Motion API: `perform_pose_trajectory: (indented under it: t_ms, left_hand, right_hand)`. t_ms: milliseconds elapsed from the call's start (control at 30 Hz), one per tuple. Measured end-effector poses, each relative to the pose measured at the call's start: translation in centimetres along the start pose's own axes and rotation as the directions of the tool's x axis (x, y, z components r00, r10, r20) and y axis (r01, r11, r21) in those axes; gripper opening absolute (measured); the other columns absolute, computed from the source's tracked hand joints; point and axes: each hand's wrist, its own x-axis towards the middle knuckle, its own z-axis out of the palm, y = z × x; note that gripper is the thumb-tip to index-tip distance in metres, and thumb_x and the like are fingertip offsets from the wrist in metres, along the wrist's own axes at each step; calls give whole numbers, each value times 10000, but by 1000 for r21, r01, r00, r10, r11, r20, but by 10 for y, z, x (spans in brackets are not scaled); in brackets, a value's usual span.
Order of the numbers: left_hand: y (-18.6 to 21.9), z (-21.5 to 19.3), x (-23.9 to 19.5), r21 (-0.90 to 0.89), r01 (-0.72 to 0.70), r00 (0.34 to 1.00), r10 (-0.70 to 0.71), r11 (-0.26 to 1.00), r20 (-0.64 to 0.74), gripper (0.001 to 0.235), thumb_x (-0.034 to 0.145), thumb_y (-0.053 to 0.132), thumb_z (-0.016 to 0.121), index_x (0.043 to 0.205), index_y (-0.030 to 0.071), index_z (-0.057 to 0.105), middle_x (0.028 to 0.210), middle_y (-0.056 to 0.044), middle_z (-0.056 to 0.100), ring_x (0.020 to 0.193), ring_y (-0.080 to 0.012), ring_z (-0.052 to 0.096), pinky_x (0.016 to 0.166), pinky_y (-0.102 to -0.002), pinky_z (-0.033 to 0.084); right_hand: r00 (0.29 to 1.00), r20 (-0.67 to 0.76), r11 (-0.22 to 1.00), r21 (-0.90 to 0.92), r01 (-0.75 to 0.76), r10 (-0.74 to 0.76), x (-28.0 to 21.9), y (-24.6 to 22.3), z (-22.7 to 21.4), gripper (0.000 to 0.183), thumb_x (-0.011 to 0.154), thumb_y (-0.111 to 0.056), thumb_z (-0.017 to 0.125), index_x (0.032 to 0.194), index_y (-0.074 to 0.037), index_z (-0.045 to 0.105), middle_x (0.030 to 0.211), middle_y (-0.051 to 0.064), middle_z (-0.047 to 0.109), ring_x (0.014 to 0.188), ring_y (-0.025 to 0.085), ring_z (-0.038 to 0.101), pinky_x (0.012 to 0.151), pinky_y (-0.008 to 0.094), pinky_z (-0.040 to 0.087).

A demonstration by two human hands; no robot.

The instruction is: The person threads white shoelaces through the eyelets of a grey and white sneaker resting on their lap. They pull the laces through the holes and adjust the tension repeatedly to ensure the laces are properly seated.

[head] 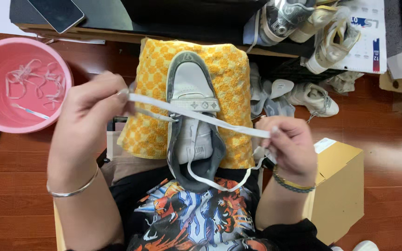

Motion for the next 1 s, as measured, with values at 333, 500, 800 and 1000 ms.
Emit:
perform_pose_trajectory:
  t_ms: [333, 500, 800, 1000]
  left_hand:
    - [21, 81, -23, 301, -336, 909, 224, 893, 351, 211, 904, 197, 731, 968, 18, 640, 875, -124, 567, 872, -306, 558, 790, -405, 442]
    - [-12, 61, -31, 19, -266, 959, 262, 964, 108, 145, 915, 67, 668, 826, -5, 578, 757, -83, 497, 741, -214, 465, 705, -331, 356]
    - [-36, 6, -31, -481, -408, 877, 185, 776, -444, 262, 1087, 42, 494, 825, 45, 474, 691, -53, 427, 629, -124, 377, 650, -276, 379]
    - [-43, -1, -30, -408, -361, 864, 137, 838, -484, 270, 1115, 27, 510, 847, 46, 480, 701, -8, 412, 632, -72, 344, 645, -224, 316]
  right_hand:
    - [998, 30, 975, -213, -55, 63, 17, 16, 70, 216, 1054, -180, 635, 931, -3, 658, 813, -8, 582, 701, 45, 503, 618, 208, 391]
    - [997, 66, 995, -95, -42, 49, 16, 21, 71, 235, 1059, -200, 623, 927, -7, 641, 835, 2, 614, 740, 59, 528, 652, 223, 412]
    - [996, 86, 996, -90, 17, -9, 5, 14, 31, 328, 1074, -249, 597, 847, -16, 639, 779, 20, 607, 694, 98, 541, 654, 242, 428]
    - [971, 221, 959, -284, -21, 86, 19, -1, 2, 266, 1000, -239, 660, 868, -8, 662, 927, 40, 541, 803, 120, 563, 692, 256, 459]
